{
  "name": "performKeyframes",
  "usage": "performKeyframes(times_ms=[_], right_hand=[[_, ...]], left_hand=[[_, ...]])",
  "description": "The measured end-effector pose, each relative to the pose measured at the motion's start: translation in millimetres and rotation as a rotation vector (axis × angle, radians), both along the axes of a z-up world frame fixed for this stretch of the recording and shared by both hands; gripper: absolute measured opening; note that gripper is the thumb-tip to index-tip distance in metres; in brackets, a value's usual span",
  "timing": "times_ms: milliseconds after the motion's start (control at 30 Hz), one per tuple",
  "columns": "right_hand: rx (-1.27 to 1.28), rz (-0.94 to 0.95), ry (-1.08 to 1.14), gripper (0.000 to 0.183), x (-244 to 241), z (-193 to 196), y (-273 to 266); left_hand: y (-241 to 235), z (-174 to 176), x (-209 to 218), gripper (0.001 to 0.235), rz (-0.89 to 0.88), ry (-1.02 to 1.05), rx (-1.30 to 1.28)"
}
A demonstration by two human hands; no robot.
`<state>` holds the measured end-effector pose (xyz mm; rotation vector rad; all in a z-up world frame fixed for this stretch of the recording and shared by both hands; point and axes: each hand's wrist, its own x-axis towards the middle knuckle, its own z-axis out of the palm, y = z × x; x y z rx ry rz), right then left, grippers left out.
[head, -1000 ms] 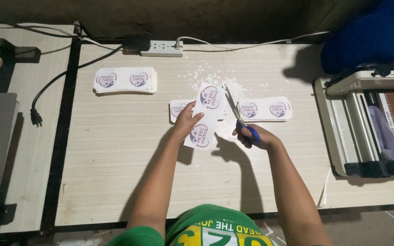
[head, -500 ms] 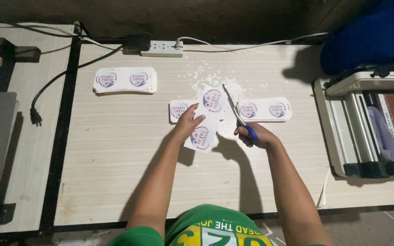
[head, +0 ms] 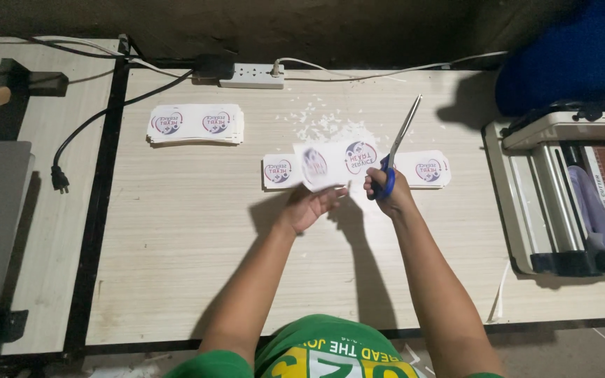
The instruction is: Cutting circular stickers from a sheet using scissors.
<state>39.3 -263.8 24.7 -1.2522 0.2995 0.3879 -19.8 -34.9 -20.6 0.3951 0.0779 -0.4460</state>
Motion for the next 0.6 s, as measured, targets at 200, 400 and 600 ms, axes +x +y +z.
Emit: performKeyframes(times_ms=[200,400,600], right_hand=[[-0.003,0.02,-0.01,0.016,-2.3,-6.1,0.0],[-0.067,0.428,-0.052,0.051,-13.6,-1.6,-31.1],[-0.182,0.679,-0.059,0.088,-13.7,7.3,-57.5]], left_hand=[[-31.4,-10.4,10.7,0.034,0.19,-0.054,0.481],[-10.8,-7.9,23.0,0.025,0.417,0.069,0.631],[15.4,2.3,24.0,0.024,0.39,0.068,0.678]])
